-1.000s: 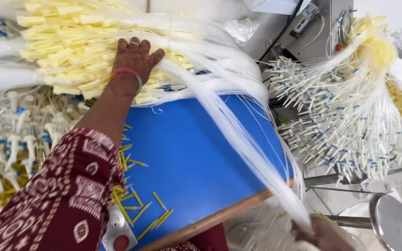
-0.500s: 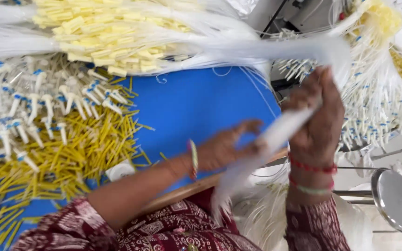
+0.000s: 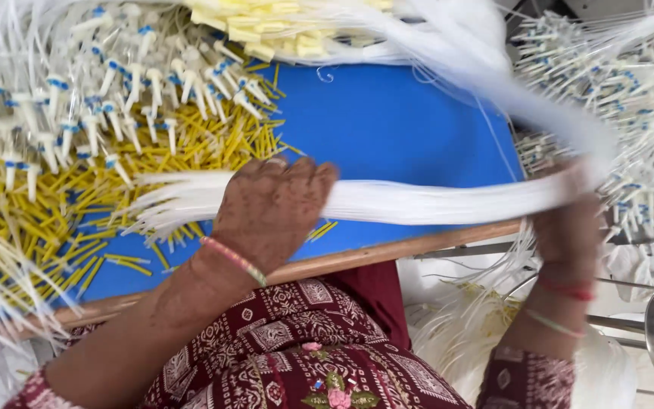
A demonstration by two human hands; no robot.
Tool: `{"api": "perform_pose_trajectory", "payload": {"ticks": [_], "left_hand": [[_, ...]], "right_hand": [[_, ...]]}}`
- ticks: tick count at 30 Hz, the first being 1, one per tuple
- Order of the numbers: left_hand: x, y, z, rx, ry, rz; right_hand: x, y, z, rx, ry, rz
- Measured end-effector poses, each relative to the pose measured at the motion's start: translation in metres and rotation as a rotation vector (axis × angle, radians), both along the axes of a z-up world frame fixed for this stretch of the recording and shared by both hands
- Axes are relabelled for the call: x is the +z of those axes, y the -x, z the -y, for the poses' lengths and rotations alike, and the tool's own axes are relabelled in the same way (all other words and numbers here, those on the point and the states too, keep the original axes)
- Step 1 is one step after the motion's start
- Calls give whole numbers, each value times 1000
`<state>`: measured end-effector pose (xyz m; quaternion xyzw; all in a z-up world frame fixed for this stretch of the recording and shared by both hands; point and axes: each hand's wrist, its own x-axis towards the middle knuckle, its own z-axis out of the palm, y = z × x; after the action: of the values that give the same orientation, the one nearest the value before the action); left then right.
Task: The person is sorting and bundling white fiber-like materials on a blue workbench alongside small yellow components.
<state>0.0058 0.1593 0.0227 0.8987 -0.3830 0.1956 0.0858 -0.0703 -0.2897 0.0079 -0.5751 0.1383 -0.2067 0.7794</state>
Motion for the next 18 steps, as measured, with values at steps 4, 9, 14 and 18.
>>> {"api": "perform_pose_trajectory", "payload": {"ticks": [4,9,14,18], "left_hand": [[-65,2,-10,50,-265,-231],[-75,11,-15,-36,-265,-245],[-47,8,-41,-49,-211,-360],[-28,32,-84,135,145,64]], "right_hand": [[-9,37,-86,-337,1628,-1040],[10,15,-200,120,1458,-136],[-26,-9,-251,667,1595,231],[-43,-19,-242,778,1415,-53]]}}
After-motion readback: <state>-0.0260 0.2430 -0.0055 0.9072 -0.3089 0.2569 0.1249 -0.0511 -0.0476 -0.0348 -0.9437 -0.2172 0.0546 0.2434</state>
